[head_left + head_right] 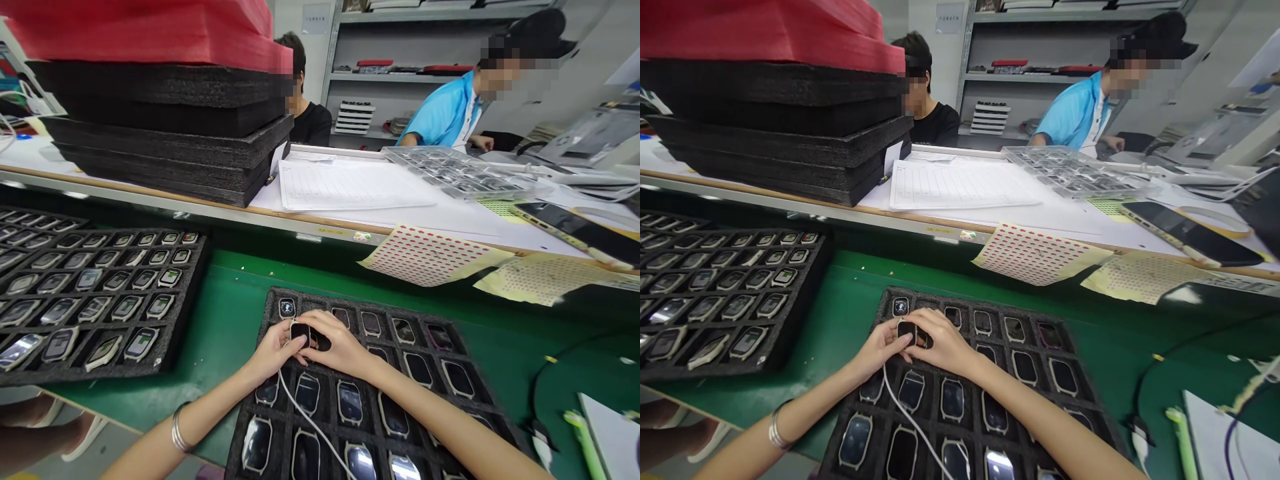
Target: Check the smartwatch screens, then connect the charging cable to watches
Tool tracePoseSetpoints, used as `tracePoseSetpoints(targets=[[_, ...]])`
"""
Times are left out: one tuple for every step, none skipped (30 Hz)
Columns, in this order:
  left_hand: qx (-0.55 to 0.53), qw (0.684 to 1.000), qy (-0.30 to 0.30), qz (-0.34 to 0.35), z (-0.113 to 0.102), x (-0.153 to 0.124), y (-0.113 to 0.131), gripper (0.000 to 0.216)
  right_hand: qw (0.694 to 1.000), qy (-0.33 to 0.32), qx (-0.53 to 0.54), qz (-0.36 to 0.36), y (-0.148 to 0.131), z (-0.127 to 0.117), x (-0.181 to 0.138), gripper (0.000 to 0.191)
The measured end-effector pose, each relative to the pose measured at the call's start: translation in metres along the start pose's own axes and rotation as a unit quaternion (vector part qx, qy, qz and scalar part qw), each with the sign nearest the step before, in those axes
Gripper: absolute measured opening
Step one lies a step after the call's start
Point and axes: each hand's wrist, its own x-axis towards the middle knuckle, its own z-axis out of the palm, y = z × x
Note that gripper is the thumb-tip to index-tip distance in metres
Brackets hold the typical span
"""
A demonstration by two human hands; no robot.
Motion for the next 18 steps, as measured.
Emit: tracePoseSetpoints(targets=[[0.0, 1.0, 0.0, -0.002, 0.0, 0.0, 0.0, 0.046, 1.0, 0.001, 0.006, -0.001, 0.0, 0.0, 0.0, 0.04], [0.0, 1.0, 0.0, -0.003, 0.0, 0.001, 0.0, 0.045, 1.0, 0.002, 0.012, -0.001, 0.001, 0.001, 0.0, 0.04], [0.001, 1.0, 0.0, -0.006, -0.001, 0.001, 0.0, 0.045, 1.0, 0.002, 0.018, 0.0, 0.001, 0.001, 0.0, 0.04], [0.001, 1.0, -0.001, -0.008, -0.001, 0.001, 0.0, 0.044, 1.0, 0.002, 0.021, 0.001, 0.002, 0.001, 0.0, 0.041], [0.002, 1.0, -0.001, -0.01, -0.001, 0.0, 0.001, 0.044, 1.0, 0.001, 0.021, 0.002, 0.002, 0.001, 0.0, 0.041], [0.002, 1.0, -0.002, -0.012, -0.001, 0.0, 0.001, 0.043, 1.0, 0.0, 0.019, 0.003, 0.002, 0.001, 0.0, 0.041], [0.003, 1.0, -0.002, -0.013, -0.001, 0.0, 0.001, 0.042, 1.0, -0.002, 0.014, 0.003, 0.003, 0.0, -0.001, 0.041], [0.004, 1.0, -0.002, -0.014, 0.0, 0.0, 0.002, 0.041, 1.0, -0.003, 0.007, 0.002, 0.003, -0.001, -0.001, 0.04], [0.005, 1.0, -0.001, -0.014, 0.0, -0.001, 0.002, 0.041, 1.0, -0.003, -0.002, -0.001, 0.003, -0.003, -0.001, 0.04], [0.005, 1.0, -0.001, -0.014, 0.0, -0.001, 0.002, 0.04, 1.0, -0.004, -0.013, -0.005, 0.003, -0.005, -0.001, 0.04], [0.005, 1.0, -0.001, -0.015, 0.001, -0.001, 0.001, 0.041, 1.0, -0.005, -0.026, -0.01, 0.003, -0.006, -0.001, 0.04], [0.005, 1.0, -0.002, -0.017, 0.001, -0.001, 0.001, 0.043, 0.999, -0.006, -0.038, -0.015, 0.003, -0.008, -0.001, 0.039], [0.004, 1.0, -0.003, -0.02, 0.001, -0.001, 0.0, 0.044, 0.999, -0.006, -0.049, -0.019, 0.003, -0.009, -0.001, 0.038], [0.002, 1.0, -0.005, -0.024, 0.002, -0.001, 0.0, 0.046, 0.998, -0.006, -0.057, -0.02, 0.002, -0.009, -0.001, 0.037], [0.001, 1.0, -0.005, -0.027, 0.002, -0.001, 0.0, 0.047, 0.998, -0.006, -0.06, -0.019, 0.002, -0.009, 0.0, 0.036], [-0.002, 0.999, -0.005, -0.031, 0.002, -0.001, -0.001, 0.046, 0.998, -0.004, -0.055, -0.015, 0.001, -0.008, 0.0, 0.037], [-0.005, 0.999, -0.004, -0.036, 0.002, -0.002, -0.001, 0.044, 0.999, -0.001, -0.043, -0.009, 0.001, -0.007, 0.001, 0.038], [-0.01, 0.999, -0.004, -0.042, 0.001, -0.002, -0.001, 0.042, 1.0, 0.003, -0.023, -0.002, 0.001, -0.006, 0.001, 0.04]])
